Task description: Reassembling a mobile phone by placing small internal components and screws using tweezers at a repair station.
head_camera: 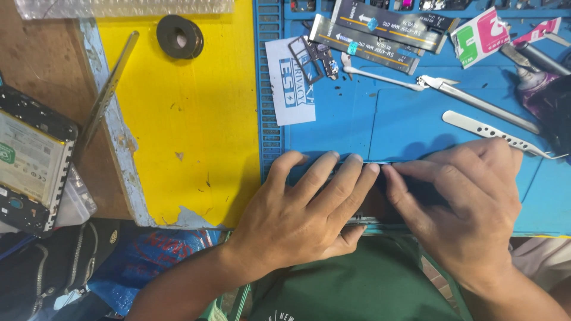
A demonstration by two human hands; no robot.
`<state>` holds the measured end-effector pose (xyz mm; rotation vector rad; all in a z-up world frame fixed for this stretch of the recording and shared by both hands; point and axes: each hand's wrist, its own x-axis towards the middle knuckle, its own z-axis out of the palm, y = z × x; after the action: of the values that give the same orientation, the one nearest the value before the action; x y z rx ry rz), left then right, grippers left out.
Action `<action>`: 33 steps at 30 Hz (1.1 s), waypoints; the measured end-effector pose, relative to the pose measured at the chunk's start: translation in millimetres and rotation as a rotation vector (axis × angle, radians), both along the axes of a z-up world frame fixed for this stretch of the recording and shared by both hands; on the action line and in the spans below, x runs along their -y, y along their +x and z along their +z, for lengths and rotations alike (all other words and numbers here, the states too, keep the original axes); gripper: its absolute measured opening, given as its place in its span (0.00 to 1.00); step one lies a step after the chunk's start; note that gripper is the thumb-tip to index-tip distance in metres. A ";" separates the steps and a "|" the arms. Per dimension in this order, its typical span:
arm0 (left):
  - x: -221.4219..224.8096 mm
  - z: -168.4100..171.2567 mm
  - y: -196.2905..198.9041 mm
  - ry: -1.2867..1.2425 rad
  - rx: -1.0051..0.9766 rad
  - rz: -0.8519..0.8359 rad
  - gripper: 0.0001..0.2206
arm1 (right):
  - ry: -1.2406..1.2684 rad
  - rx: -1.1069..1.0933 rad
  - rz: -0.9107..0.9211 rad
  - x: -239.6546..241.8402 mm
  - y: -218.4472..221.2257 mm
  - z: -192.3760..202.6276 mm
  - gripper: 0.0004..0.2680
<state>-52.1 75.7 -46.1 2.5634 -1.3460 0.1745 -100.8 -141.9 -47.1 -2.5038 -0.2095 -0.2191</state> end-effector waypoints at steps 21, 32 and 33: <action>-0.8 -2.0 1.3 -0.047 0.002 0.007 0.23 | -0.074 0.033 -0.032 0.8 -4.3 -6.6 0.05; -2.1 -3.4 1.7 -0.104 -0.014 -0.003 0.23 | -0.083 0.025 -0.017 3.4 -4.6 -8.5 0.05; -2.5 -3.2 2.0 -0.115 -0.028 -0.006 0.24 | -0.090 0.031 -0.010 4.0 -4.9 -9.3 0.06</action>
<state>-50.1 78.2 -49.3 2.4581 -1.2942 0.2079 -105.7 -145.9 -56.3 -2.5924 -0.2240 -0.2586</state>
